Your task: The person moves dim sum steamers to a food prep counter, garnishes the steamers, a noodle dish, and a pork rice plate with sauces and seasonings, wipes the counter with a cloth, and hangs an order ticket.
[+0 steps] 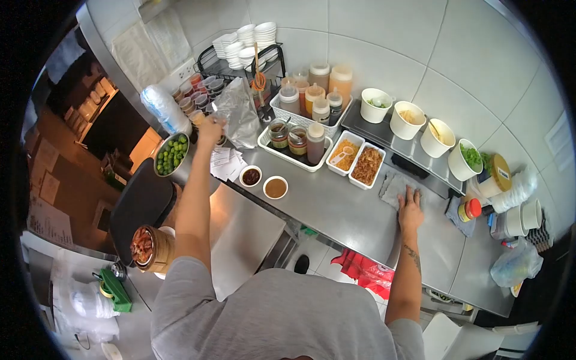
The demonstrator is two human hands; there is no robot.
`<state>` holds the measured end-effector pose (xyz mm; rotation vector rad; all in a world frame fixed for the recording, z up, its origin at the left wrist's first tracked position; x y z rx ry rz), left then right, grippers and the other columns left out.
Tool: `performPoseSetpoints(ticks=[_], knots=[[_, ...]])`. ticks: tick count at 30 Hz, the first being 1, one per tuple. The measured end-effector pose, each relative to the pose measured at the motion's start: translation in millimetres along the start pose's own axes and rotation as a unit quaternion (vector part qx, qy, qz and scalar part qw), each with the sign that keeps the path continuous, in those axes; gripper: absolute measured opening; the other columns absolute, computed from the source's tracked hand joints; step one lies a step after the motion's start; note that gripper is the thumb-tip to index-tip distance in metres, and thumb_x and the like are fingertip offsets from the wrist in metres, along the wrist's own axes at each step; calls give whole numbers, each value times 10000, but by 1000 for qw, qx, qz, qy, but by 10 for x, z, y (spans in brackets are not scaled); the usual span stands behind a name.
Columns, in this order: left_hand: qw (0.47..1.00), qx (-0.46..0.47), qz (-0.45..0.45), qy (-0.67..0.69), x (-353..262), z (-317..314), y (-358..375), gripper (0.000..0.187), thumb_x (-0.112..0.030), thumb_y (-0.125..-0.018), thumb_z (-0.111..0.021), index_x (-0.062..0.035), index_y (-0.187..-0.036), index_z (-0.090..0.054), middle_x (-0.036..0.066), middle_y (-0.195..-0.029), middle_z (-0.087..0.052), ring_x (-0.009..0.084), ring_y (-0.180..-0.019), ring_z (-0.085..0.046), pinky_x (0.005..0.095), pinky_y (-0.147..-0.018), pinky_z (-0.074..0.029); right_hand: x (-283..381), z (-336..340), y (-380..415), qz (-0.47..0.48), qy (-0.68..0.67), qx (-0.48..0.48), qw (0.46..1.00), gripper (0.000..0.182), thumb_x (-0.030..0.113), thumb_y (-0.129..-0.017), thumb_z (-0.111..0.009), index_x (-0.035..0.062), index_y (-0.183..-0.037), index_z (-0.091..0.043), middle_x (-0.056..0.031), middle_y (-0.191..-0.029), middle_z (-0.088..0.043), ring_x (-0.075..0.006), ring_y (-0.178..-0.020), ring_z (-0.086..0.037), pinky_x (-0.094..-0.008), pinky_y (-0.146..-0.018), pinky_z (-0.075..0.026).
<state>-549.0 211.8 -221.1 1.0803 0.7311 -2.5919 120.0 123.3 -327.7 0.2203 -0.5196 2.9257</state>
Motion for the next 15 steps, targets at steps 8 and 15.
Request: performPoseSetpoints(ticks=[8,15], knots=[[984,74,122,103,-130,158,-93,238,-187,-795,-626,29,-886,-587,63,-686,-598,120,-509,-568,237,-420,-445,44,56,29,-39,6,25,999,456,460,-861,-459,307,-1289,-418,-58,-1355,-398,-281,-1055,-548,-407,-747,-501],[986,-63,-111,-112,-398,234,-25,297,-213,-794,-623,41,-936,-563,161,-748,-601,323,-691,-595,369,-620,-477,58,96,25,-48,14,19,999,451,476,-860,-450,309,-1279,-433,-56,-1344,-412,-283,-1030,-564,-411,-742,-504]])
Point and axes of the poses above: each hand's wrist, its own y-axis away from the middle knuckle, its own z-axis out of the back of the hand, x = y × z, the point moved 9 cm from there along -y, towards the middle knuckle
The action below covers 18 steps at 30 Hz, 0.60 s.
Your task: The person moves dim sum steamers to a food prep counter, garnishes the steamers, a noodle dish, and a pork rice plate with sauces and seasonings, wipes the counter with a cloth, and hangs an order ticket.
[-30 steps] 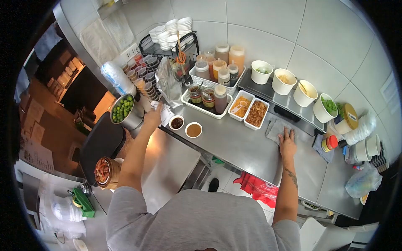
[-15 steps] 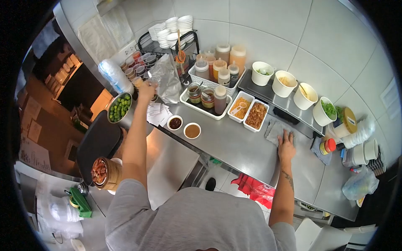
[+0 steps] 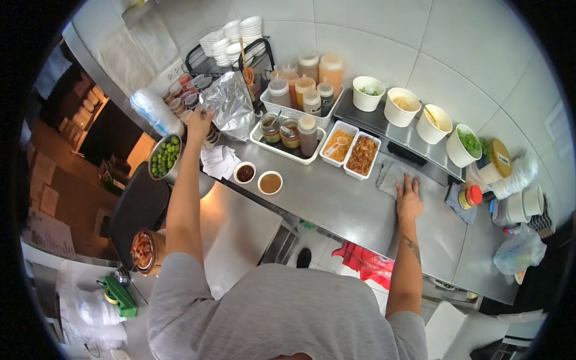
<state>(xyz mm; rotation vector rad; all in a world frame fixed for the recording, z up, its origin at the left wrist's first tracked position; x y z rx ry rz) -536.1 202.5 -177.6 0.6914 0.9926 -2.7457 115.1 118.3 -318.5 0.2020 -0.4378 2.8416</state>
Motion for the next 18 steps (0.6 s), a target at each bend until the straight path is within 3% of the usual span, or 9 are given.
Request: performPoseSetpoints(ticks=[3,5,7,9,10,12,13,17,18], knots=[[974,-213,-72,-35,-356,463,410,258,-200,-810,-588,34,-912,-550,207,-783,-574,394,-807,-543,418,-714,-429,-12,20,32,5,-3,-36,999,434,468,-861,-456,297,-1259,-458,-60,-1322,-437,-286,-1007,-576,-409,-730,-509],[989,-148,-8,16,-540,575,671,185,-167,-839,-531,16,-868,-548,210,-796,-554,378,-805,-534,424,-689,-414,15,63,54,3,-8,-56,998,420,462,-861,-461,286,-1242,-479,-66,-1305,-456,-288,-995,-581,-407,-719,-512],[991,-115,-61,28,-673,526,1043,166,-144,-861,-492,9,-820,-542,207,-764,-535,384,-750,-519,434,-659,-404,6,61,47,15,-20,-82,996,406,454,-860,-467,280,-1226,-495,-72,-1286,-475,-290,-963,-595,-401,-695,-518],[999,21,-10,47,-554,266,1500,197,-155,-871,-483,12,-778,-531,210,-755,-529,389,-736,-515,439,-646,-401,7,65,69,16,-25,-86,996,399,448,-859,-472,273,-1216,-506,-76,-1268,-491,-291,-923,-609,-396,-674,-522],[997,71,21,-23,-533,202,1733,243,-186,-881,-480,14,-749,-524,217,-741,-527,401,-707,-514,453,-633,-398,29,94,77,9,-25,-81,996,399,446,-858,-475,270,-1214,-508,-76,-1261,-497,-289,-899,-617,-393,-664,-523],[994,82,65,-28,-487,261,2207,271,-215,-883,-484,8,-734,-522,221,-711,-531,410,-674,-524,458,-636,-415,-21,115,83,8,-23,-95,995,401,445,-856,-477,263,-1212,-511,-75,-1249,-508,-286,-851,-629,-388,-646,-525],[982,123,119,-83,-133,125,2537,263,-226,-873,-497,-2,-739,-529,217,-720,-558,384,-684,-557,445,-624,-436,-23,82,82,16,-23,-115,993,403,444,-856,-477,260,-1213,-511,-73,-1244,-512,-284,-829,-634,-386,-638,-525],[975,129,62,-172,-382,312,2945,276,-252,-871,-496,-26,-719,-536,190,-723,-593,337,-628,-591,418,-550,-461,-25,150,77,0,-20,-99,995,415,441,-852,-482,255,-1223,-501,-70,-1247,-511,-279,-779,-641,-381,-616,-525],[976,116,59,-176,-414,348,2974,280,-256,-872,-494,-30,-713,-535,184,-715,-596,332,-610,-593,414,-534,-464,-7,189,81,-15,-36,-72,997,408,414,-860,-484,229,-1224,-495,-76,-1256,-497,-288,-845,-627,-390,-651,-522]])
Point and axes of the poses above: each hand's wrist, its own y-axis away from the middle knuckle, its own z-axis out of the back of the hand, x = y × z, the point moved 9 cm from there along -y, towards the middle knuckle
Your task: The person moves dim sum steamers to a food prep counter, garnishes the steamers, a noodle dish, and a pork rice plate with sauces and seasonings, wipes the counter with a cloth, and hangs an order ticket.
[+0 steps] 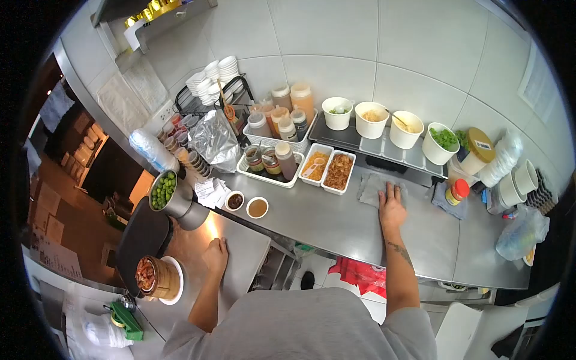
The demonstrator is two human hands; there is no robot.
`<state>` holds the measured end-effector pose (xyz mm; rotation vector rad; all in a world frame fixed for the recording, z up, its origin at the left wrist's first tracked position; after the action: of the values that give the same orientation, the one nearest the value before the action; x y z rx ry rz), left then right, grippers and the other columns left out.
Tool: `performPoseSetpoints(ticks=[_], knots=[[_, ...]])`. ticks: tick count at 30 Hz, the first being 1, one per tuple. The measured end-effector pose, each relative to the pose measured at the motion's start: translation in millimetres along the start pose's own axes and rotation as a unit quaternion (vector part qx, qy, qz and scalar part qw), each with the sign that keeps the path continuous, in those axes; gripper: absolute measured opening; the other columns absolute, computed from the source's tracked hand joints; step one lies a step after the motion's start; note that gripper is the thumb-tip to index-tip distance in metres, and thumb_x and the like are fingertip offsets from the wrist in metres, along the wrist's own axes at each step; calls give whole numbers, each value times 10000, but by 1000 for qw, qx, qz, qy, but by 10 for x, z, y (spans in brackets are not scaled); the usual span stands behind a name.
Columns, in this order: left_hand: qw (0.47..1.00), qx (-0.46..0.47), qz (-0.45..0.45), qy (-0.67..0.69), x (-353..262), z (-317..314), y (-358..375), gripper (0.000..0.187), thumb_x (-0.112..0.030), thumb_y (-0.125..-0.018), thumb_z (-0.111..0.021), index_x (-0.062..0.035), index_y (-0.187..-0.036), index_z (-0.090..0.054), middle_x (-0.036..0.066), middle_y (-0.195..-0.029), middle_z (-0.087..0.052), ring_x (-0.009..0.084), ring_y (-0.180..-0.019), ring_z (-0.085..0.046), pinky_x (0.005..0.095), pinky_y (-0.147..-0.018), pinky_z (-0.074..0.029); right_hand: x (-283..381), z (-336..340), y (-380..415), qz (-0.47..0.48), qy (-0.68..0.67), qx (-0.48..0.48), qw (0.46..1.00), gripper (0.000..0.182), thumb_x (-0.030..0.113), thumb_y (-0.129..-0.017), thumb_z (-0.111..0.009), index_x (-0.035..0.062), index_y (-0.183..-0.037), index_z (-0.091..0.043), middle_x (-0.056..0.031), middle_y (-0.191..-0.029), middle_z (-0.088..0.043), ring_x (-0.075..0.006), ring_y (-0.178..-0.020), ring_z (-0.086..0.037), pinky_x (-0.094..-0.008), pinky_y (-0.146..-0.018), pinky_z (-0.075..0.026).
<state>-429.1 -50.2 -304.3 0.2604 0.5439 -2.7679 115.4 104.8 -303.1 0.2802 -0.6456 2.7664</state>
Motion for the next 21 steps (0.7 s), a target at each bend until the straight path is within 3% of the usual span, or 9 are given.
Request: performPoseSetpoints(ticks=[4,7,8,11,13,16,18,21], knots=[[998,-10,11,-56,-1,-6,-14,302,-276,-882,-476,-39,-701,-531,164,-680,-593,331,-576,-591,411,-527,-475,-37,65,8,25,-129,-43,990,373,332,-871,-511,139,-1190,-506,-104,-1234,-484,-317,-1002,-556,-391,-773,-486],[997,-38,4,-69,-28,-3,-26,318,-286,-894,-456,-42,-704,-534,158,-673,-595,334,-573,-593,417,-526,-477,-135,193,38,40,-220,-101,969,351,288,-868,-530,120,-1176,-515,-116,-1229,-481,-334,-971,-561,-374,-798,-467],[996,-40,7,-76,-15,-16,-17,322,-288,-897,-450,-43,-706,-535,158,-674,-598,334,-573,-594,418,-525,-477,-186,268,69,41,-259,-143,954,284,240,-875,-528,74,-1103,-559,-152,-1142,-531,-320,-963,-566,-359,-823,-445],[993,-49,27,-100,102,-120,-21,334,-298,-905,-432,-43,-717,-539,158,-674,-601,338,-566,-598,428,-526,-481,-293,226,399,11,-383,-114,916,236,210,-888,-512,46,-1041,-587,-158,-897,-605,-237,-855,-583,-325,-748,-453],[992,-41,38,-109,100,-135,-24,336,-304,-905,-426,-46,-724,-543,158,-663,-602,338,-562,-601,433,-527,-483,-218,32,822,-75,-442,66,891,205,195,-891,-512,12,-923,-600,-111,-651,-565,-154,-644,-539,-290,-602,-440],[988,-6,53,-147,132,-187,-22,358,-327,-906,-407,-54,-730,-557,163,-662,-614,343,-564,-608,447,-524,-485,38,438,1272,28,-502,22,864,224,217,-886,-523,16,-826,-602,-76,-553,-495,-121,-523,-464,-271,-501,-395],[986,-11,39,-164,178,-208,-7,375,-342,-904,-399,-57,-732,-574,168,-657,-618,345,-570,-612,454,-523,-485,75,372,1518,15,-472,168,865,260,251,-886,-529,8,-865,-619,-159,-671,-599,-256,-590,-580,-328,-575,-459],[982,-14,45,-183,129,-234,-26,414,-357,-901,-389,-63,-713,-613,174,-646,-622,350,-582,-618,465,-531,-489,287,473,2005,86,-467,323,818,333,323,-890,-503,20,-804,-612,-169,-691,-604,-303,-629,-594,-376,-588,-458]])
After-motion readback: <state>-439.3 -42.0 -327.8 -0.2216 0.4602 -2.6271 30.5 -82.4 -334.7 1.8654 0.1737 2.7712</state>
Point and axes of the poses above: each hand's wrist, its own y-axis away from the middle knuckle, its own z-axis out of the back of the hand, x = y × z, the point moved 9 cm from there along -y, towards the middle knuckle
